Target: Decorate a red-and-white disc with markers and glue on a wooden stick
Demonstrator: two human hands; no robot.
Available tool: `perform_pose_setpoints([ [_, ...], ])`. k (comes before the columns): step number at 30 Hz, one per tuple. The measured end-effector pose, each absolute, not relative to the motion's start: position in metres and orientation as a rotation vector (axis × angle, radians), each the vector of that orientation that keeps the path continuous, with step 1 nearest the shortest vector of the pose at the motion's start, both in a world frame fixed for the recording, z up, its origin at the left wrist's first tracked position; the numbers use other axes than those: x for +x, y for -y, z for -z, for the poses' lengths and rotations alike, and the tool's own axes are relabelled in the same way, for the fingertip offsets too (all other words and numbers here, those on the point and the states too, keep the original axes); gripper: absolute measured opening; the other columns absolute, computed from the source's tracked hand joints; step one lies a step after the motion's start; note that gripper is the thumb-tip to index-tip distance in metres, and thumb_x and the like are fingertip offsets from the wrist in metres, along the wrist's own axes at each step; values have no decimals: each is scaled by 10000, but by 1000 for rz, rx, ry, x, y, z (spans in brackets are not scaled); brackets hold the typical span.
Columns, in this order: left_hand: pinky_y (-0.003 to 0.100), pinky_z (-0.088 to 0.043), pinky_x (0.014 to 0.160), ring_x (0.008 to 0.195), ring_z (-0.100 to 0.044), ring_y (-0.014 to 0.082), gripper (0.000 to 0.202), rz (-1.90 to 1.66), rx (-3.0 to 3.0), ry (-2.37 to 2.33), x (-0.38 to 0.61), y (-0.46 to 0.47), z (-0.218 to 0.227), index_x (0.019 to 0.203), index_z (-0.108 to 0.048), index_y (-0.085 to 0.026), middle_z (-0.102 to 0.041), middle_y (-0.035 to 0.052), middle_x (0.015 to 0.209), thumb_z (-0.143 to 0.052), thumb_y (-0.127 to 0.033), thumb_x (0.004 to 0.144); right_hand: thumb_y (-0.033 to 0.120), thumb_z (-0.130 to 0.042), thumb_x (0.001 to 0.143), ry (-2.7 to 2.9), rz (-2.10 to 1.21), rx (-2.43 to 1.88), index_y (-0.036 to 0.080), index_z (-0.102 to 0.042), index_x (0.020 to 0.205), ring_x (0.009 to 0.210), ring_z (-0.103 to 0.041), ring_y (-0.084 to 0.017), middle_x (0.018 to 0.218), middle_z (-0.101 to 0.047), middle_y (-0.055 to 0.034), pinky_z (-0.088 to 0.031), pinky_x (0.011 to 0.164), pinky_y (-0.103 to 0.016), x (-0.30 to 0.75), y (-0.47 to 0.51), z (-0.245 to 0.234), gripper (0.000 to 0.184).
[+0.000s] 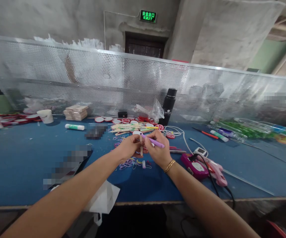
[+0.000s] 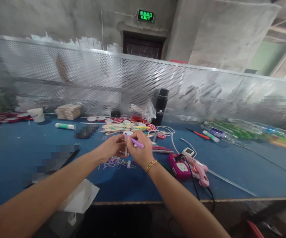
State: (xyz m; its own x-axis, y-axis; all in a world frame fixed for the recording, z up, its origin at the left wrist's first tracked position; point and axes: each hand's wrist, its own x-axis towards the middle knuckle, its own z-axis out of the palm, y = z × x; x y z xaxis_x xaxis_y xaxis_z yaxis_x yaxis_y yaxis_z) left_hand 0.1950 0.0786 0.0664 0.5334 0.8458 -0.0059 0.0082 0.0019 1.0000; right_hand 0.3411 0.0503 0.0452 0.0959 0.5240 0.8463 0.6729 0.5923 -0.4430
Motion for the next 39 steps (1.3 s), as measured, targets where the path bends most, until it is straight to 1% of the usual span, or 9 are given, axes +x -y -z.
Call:
perform_pose_setpoints([
  [4, 282, -553, 601, 607, -630, 130, 269, -780, 1428, -767, 194, -80, -65, 877, -595, -175, -637, 7, 689, -758, -333, 731, 200, -584, 808, 1560, 144, -1037, 222, -551, 759, 619, -580, -145, 685, -609, 20, -442, 626, -279, 341, -51, -45, 62],
  [8, 300, -559, 607, 623, -640, 143, 313, -773, 1428, -779, 195, -80, -66, 878, -595, -178, -634, 5, 698, -781, -363, 707, 227, -584, 821, 1553, 166, -1035, 224, -558, 760, 637, -586, -153, 701, -617, 11, -445, 632, -285, 341, -50, -46, 66],
  [11, 299, -556, 601, 628, -647, 149, 306, -779, 1421, -793, 195, -79, -67, 879, -590, -180, -635, 8, 704, -776, -357, 713, 240, -586, 831, 1532, 175, -1026, 224, -562, 759, 648, -592, -157, 709, -623, 7, -444, 635, -287, 341, -49, -46, 77],
  [15, 288, -552, 597, 605, -631, 133, 282, -782, 1424, -791, 195, -78, -68, 861, -580, -176, -621, -1, 684, -766, -340, 726, 217, -589, 819, 1554, 157, -1034, 221, -560, 760, 637, -595, -153, 693, -619, 13, -433, 626, -284, 340, -49, -46, 66],
  [19, 301, -556, 618, 635, -642, 140, 302, -788, 1419, -788, 195, -78, -68, 879, -582, -177, -636, 8, 729, -770, -353, 723, 222, -591, 822, 1544, 159, -1036, 221, -559, 759, 635, -593, -151, 698, -623, 12, -437, 630, -282, 340, -50, -47, 71],
  [24, 313, -558, 627, 624, -634, 137, 332, -787, 1420, -785, 195, -79, -67, 871, -575, -177, -624, -3, 717, -785, -374, 707, 213, -593, 821, 1552, 155, -1031, 220, -562, 762, 633, -588, -148, 693, -613, 16, -436, 636, -282, 341, -50, -45, 67],
  [29, 297, -558, 624, 640, -648, 136, 296, -790, 1405, -801, 196, -78, -69, 900, -577, -178, -643, 6, 748, -759, -349, 741, 227, -594, 829, 1530, 172, -1041, 217, -567, 761, 658, -595, -153, 716, -629, 7, -436, 642, -282, 340, -49, -46, 74],
  [34, 290, -560, 616, 641, -649, 134, 276, -796, 1408, -795, 195, -77, -69, 888, -569, -176, -640, 3, 749, -751, -334, 754, 233, -598, 834, 1545, 153, -1036, 214, -569, 759, 631, -593, -146, 693, -624, 13, -432, 634, -279, 340, -49, -46, 82],
  [39, 302, -561, 621, 639, -654, 141, 249, -798, 1405, -805, 195, -78, -68, 899, -581, -175, -647, 17, 747, -724, -342, 781, 230, -600, 831, 1513, 178, -1023, 215, -575, 772, 664, -599, -154, 724, -631, 5, -440, 644, -283, 341, -49, -46, 65],
])
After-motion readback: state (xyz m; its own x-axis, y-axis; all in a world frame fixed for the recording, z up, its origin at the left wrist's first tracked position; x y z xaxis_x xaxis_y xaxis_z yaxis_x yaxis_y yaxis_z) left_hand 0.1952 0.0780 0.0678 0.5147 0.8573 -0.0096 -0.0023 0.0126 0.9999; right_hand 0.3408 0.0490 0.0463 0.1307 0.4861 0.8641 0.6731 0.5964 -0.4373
